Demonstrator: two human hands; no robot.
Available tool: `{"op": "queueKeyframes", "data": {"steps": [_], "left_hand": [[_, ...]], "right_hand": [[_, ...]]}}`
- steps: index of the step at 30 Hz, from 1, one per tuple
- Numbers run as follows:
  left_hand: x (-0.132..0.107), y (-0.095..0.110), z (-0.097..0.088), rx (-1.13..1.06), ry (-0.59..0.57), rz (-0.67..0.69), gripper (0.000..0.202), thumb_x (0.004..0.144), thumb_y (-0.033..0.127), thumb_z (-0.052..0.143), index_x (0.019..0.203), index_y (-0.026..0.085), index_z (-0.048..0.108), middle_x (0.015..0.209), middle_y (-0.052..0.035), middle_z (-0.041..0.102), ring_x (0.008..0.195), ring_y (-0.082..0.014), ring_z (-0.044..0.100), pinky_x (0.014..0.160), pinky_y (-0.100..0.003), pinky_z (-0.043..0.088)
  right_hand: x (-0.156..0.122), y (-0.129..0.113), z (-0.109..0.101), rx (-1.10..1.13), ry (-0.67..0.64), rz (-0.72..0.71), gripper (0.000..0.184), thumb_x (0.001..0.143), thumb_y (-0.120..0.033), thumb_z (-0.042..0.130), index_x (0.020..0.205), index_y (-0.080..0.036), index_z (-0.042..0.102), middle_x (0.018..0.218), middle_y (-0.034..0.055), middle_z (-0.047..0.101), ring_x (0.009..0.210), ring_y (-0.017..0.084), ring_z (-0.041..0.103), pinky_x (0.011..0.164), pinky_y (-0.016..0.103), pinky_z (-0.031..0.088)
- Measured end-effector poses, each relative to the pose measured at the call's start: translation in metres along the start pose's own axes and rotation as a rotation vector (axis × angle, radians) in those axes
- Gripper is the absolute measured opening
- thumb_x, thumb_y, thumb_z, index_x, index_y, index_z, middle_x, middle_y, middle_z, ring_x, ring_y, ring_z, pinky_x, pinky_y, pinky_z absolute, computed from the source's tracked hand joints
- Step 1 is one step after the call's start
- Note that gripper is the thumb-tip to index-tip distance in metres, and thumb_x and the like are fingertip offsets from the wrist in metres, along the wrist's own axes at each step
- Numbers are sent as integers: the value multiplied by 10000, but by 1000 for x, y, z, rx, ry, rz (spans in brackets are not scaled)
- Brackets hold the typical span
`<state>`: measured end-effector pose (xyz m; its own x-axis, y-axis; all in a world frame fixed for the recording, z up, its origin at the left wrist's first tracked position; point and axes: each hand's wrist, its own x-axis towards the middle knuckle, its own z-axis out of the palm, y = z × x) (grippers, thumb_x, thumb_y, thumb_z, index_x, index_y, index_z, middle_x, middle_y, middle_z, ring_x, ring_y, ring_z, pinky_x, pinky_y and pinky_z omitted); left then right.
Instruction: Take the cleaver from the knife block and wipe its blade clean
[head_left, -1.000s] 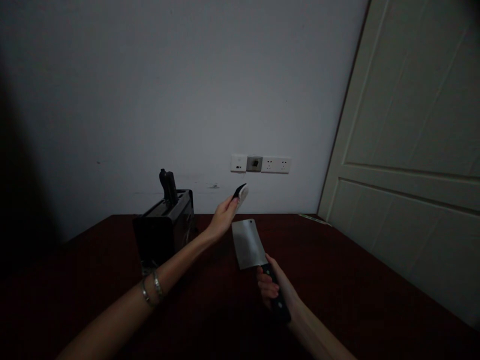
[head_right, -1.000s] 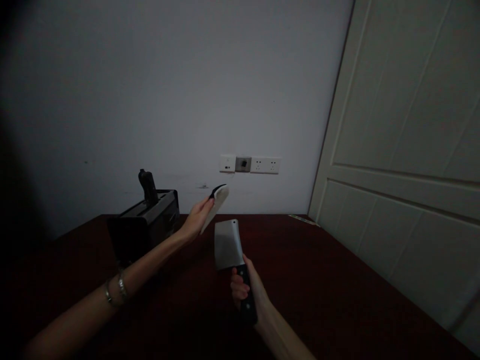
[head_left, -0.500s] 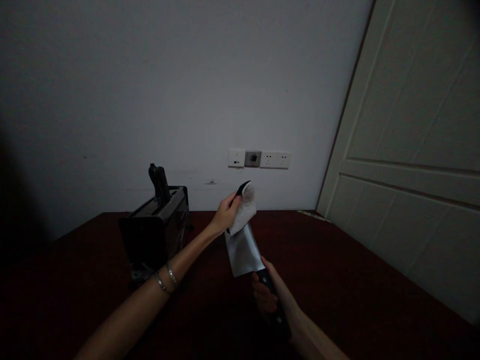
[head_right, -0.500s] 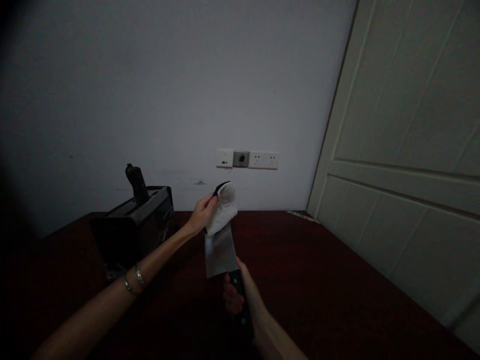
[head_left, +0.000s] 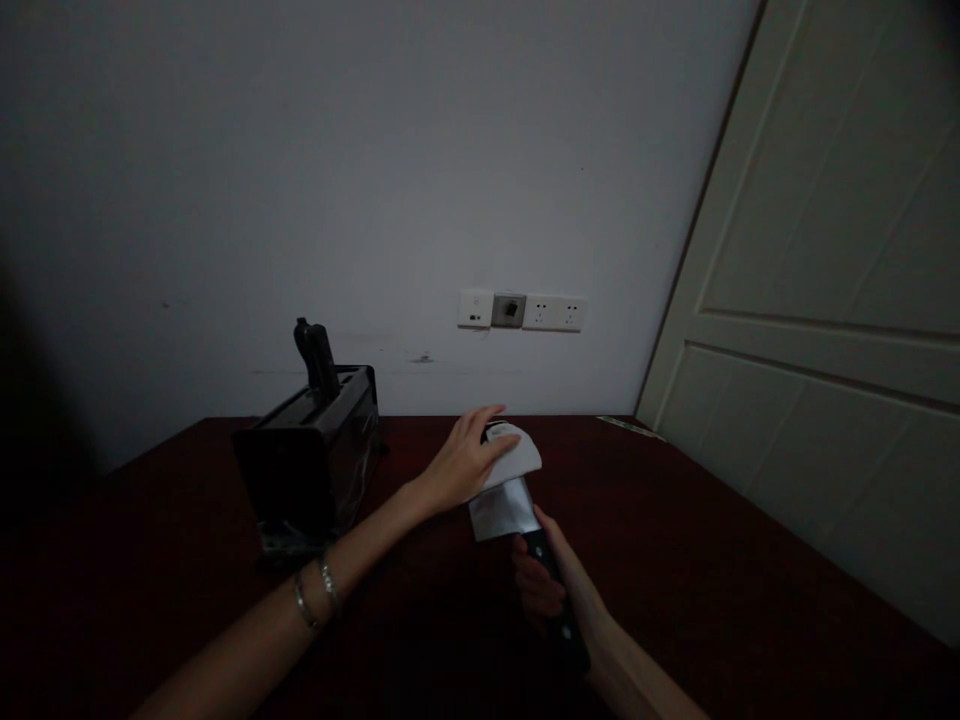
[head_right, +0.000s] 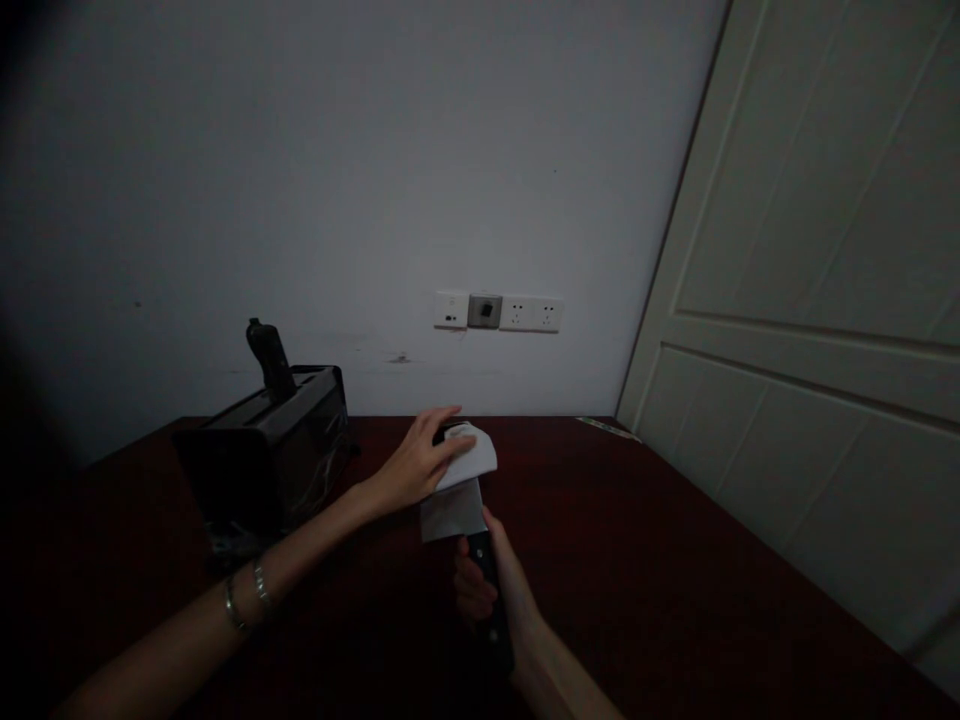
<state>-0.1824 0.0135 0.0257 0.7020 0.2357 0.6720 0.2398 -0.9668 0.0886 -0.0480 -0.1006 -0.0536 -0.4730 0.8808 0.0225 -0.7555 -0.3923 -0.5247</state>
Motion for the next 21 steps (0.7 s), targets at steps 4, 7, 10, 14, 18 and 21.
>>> {"op": "queueKeyframes", "data": {"steps": [4,7,10,14,18,21], "left_hand": [[-5,-3,-4,89,-266,196,366,878,130,372,1227,163,478,1372,-97,396,1311,-201,268,1088,-443,199],[-9,-2,-5,11,-325,185,392,912,191,342,1292,132,415,1384,-105,374,1312,-169,276,1088,-367,246],[-13,6,-9,-106,-385,196,395,913,201,355,1304,179,411,1386,-70,373,1310,-152,276,1080,-342,276],[-18,19,-13,-184,-451,248,429,903,152,363,1328,210,378,1397,-44,352,1322,-144,243,1096,-349,246],[-14,15,-19,-191,-454,233,409,913,183,356,1318,233,392,1397,-27,352,1316,-137,260,1100,-352,225],[-9,6,-25,-178,-465,206,393,915,230,374,1306,220,413,1395,-37,356,1311,-140,272,1102,-348,207]], "right_hand": [[1,-3,-2,-1,-11,-3,412,778,-509,533,634,-122,534,357,-92,391,253,2,191,246,112,203],[0,-6,-3,4,-8,-18,383,757,-481,574,647,-115,545,363,-93,395,260,1,196,248,110,196],[-2,-9,-5,8,-9,-50,374,770,-469,568,657,-114,535,374,-103,365,271,0,197,260,101,202],[-7,-9,-7,19,-35,-123,337,774,-438,592,698,-116,523,415,-115,349,294,-8,206,288,73,225],[-9,-11,-2,38,-76,-94,319,788,-409,587,712,-102,539,426,-106,377,293,-13,206,278,69,209],[-8,-12,3,34,-125,-35,352,808,-425,546,690,-94,553,394,-99,383,280,-8,187,263,85,190]]}}
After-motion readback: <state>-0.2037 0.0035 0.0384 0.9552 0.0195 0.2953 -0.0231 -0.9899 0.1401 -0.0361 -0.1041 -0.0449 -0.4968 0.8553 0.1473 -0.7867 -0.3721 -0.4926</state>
